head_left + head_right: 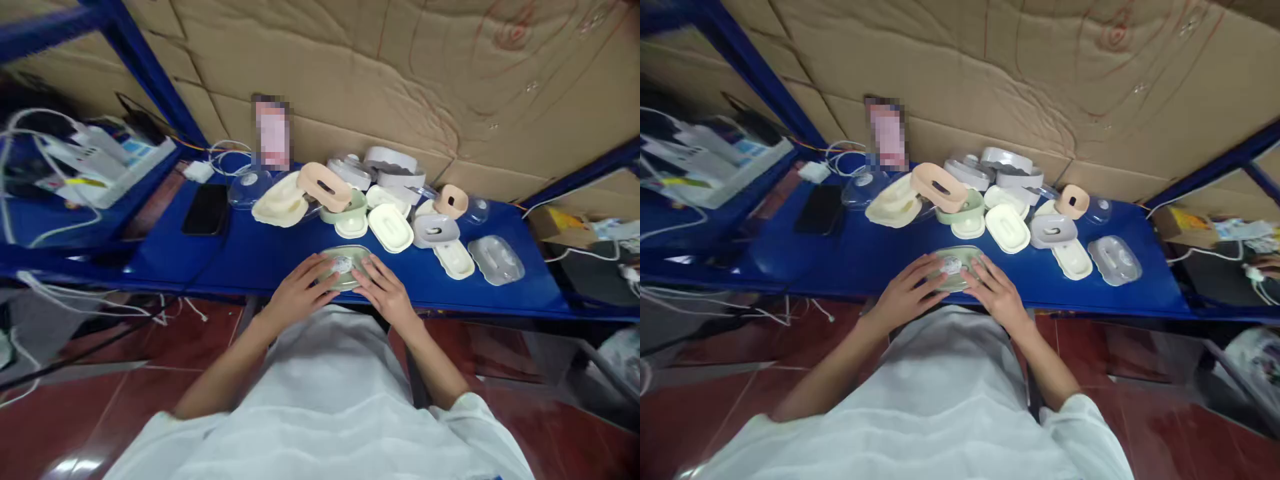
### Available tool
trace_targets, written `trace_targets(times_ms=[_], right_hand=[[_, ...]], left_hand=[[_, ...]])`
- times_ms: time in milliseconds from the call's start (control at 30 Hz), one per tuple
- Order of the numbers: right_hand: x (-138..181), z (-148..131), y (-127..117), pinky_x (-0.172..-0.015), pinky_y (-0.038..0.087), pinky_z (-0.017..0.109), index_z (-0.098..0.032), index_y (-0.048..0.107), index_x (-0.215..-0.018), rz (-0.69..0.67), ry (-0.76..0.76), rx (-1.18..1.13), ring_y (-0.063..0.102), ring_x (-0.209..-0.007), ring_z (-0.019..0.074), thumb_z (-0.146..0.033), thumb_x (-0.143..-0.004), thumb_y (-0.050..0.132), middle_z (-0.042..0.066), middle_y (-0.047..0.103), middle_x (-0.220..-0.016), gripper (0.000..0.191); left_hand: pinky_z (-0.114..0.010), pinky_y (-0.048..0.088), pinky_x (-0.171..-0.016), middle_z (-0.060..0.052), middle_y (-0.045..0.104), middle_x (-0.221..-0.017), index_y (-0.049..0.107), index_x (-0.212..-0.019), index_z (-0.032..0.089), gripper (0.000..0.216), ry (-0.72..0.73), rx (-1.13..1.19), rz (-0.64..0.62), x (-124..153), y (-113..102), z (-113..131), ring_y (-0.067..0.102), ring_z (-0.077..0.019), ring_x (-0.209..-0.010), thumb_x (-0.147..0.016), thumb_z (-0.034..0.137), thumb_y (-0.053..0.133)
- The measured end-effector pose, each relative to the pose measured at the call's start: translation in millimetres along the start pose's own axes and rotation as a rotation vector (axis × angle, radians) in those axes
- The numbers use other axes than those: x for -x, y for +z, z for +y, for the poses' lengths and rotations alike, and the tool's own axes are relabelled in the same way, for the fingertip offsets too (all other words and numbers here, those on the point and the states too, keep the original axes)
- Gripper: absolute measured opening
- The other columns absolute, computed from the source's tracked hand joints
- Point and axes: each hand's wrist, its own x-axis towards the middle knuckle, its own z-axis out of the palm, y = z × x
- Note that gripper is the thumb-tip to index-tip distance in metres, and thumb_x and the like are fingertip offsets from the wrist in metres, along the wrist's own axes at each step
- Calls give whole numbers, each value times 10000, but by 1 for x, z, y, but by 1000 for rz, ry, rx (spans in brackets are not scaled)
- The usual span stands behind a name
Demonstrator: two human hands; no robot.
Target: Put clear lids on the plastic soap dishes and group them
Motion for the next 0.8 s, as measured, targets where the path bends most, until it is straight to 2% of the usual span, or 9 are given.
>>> trace_targets(times_ms=[200, 433, 533, 633, 700, 800], right_hand=[[8, -2, 4, -1247, 546, 441, -350, 417, -1687, 33, 42, 39, 535, -1533, 274, -226, -1001, 763, 46, 637, -1568, 779], [13, -6, 8, -1210, 571, 450, -348, 468, -1664, 84, 58, 43, 589, -1489, 282, -231, -1014, 750, 57, 694, -1501, 718], [9, 3, 0, -1236, 540, 508, -337, 437, -1682, -4, 111, -48, 547, -1526, 301, -278, -1023, 743, 73, 655, -1550, 729], [3, 15, -9, -1284, 466, 580, -343, 414, -1693, -152, 132, -115, 398, -1621, 335, -342, -1020, 744, 74, 514, -1680, 750], [1, 22, -11, -1305, 437, 577, -354, 407, -1695, -214, 119, -152, 335, -1649, 334, -333, -1028, 728, 57, 431, -1735, 740], [3, 26, -10, -1320, 430, 542, -358, 385, -1704, -216, 102, -198, 344, -1644, 318, -295, -1029, 723, 45, 416, -1745, 758]], left_hand=[[-570, 552, -1218, -159, 708, -1422, 633, -1389, 196, 435, -35, 73, -6, 0, 1, -1, 614, -320, -1456, -983, 236, 782], [-588, 519, -1245, -171, 669, -1458, 614, -1399, 188, 397, -105, 200, -44, -2, -2, -1, 552, -314, -1514, -1019, 205, 727], [-569, 510, -1257, -165, 665, -1465, 608, -1400, 189, 383, -140, 262, -55, -3, -5, -4, 548, -293, -1517, -1031, 207, 710], [-561, 501, -1265, -157, 656, -1486, 607, -1405, 199, 385, -152, 294, -60, -4, -5, -6, 538, -284, -1527, -1033, 205, 706], [-571, 500, -1264, -154, 652, -1493, 605, -1416, 207, 397, -147, 289, -66, -4, -5, -7, 534, -288, -1530, -1032, 205, 707], [-581, 508, -1252, -160, 653, -1490, 602, -1423, 203, 408, -131, 265, -68, -4, -4, -6, 545, -297, -1522, -1029, 206, 711]])
